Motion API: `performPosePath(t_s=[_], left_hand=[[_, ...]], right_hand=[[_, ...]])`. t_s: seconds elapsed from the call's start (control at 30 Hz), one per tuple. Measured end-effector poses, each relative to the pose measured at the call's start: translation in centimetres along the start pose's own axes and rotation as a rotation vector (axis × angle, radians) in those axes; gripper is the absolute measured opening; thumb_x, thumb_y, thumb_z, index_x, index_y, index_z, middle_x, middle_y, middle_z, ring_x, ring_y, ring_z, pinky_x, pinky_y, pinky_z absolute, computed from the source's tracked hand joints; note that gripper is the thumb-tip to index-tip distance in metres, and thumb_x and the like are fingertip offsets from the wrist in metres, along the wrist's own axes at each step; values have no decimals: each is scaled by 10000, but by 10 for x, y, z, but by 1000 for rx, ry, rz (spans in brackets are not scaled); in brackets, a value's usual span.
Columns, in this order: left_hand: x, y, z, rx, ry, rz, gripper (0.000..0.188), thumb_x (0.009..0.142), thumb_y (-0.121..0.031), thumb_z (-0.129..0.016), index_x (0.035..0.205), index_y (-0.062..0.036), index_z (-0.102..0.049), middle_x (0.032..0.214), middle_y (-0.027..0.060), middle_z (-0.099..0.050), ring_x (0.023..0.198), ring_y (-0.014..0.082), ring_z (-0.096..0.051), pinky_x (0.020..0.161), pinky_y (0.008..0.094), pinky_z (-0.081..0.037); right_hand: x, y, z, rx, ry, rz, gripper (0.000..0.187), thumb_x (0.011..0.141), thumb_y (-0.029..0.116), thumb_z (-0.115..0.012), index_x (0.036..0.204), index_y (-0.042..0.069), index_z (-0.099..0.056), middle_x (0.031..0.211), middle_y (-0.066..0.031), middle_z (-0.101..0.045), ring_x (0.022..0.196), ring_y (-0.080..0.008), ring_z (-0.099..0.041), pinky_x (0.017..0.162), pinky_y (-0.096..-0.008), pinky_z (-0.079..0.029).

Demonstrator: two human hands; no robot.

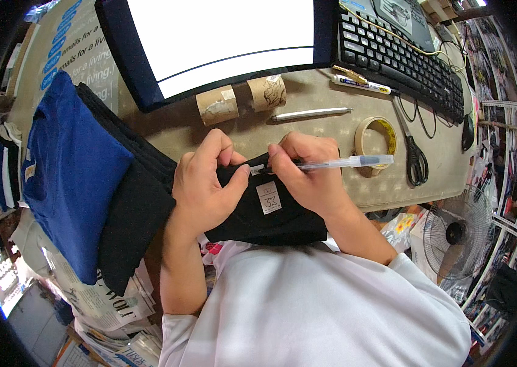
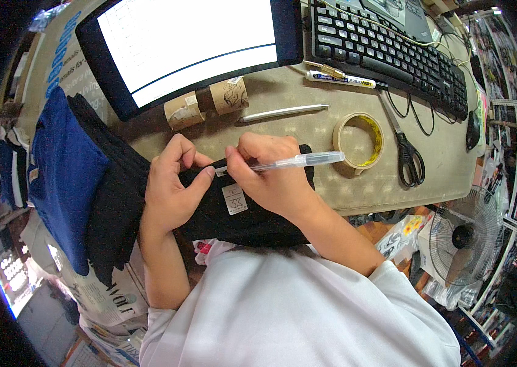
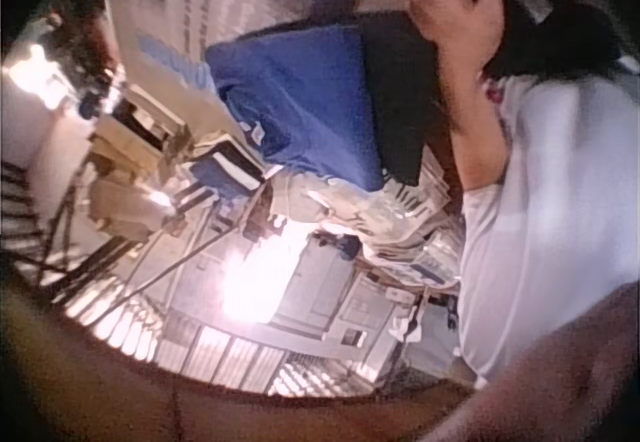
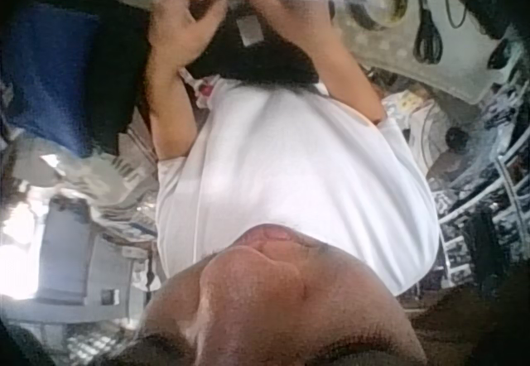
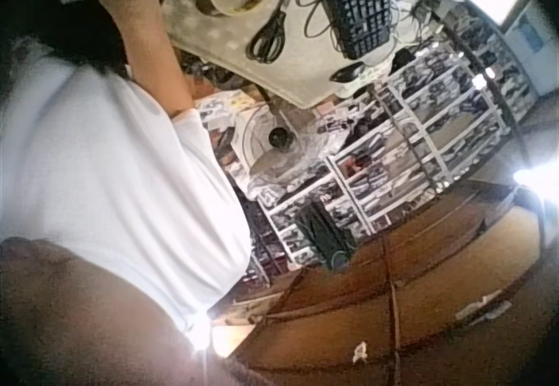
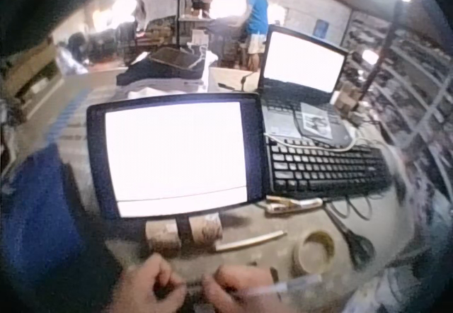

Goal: The person applies small adhesive labels to folded t-shirts using a pen-like tool to press them down. They handle black and blue shirts, placing labels on the collar area and stacking the shirts after each application.

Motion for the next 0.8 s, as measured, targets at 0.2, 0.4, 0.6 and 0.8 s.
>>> performPosePath(t_s=[0.2, 0.4, 0.6, 0.8], left_hand=[[1, -1, 1, 5, 6, 1, 313, 775, -18, -694, 804, -59, -385, 730, 124, -656, 686, 127, -555, 674, 295, -453], [0, -1, 0, -25, -6, -6, 315, 775, -19, -694, 801, -59, -383, 729, 120, -649, 682, 127, -551, 669, 295, -446], [0, 0, 0, -21, -6, -5, 317, 772, -17, -694, 798, -59, -380, 696, 98, -608, 685, 123, -545, 653, 295, -430], [0, -2, 0, -6, -5, 3, 325, 768, -24, -697, 794, -59, -375, 697, 103, -611, 683, 120, -531, 652, 298, -427]], right_hand=[[0, 0, 1, 9, 3, -6, 323, 861, 103, -680, 620, 19, -482, 519, -132, -471, 416, -257, -454, 424, -354, -349], [0, -3, 1, 36, -18, -18, 308, 864, 99, -680, 629, 17, -498, 518, -128, -466, 412, -223, -427, 421, -346, -330], [0, -5, 2, 54, -19, -52, 320, 862, 92, -680, 625, 12, -481, 516, -128, -457, 415, -226, -422, 426, -354, -322], [1, -4, 2, 25, 1, -37, 324, 866, 85, -671, 625, 8, -469, 521, -136, -446, 427, -235, -397, 433, -357, -317]])
Point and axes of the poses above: each hand's wrist, its own x-axis towards the middle knuckle, its own z-axis out of the back of the hand, y = z × x, the point moved 6 cm from there along x, towards the middle knuckle
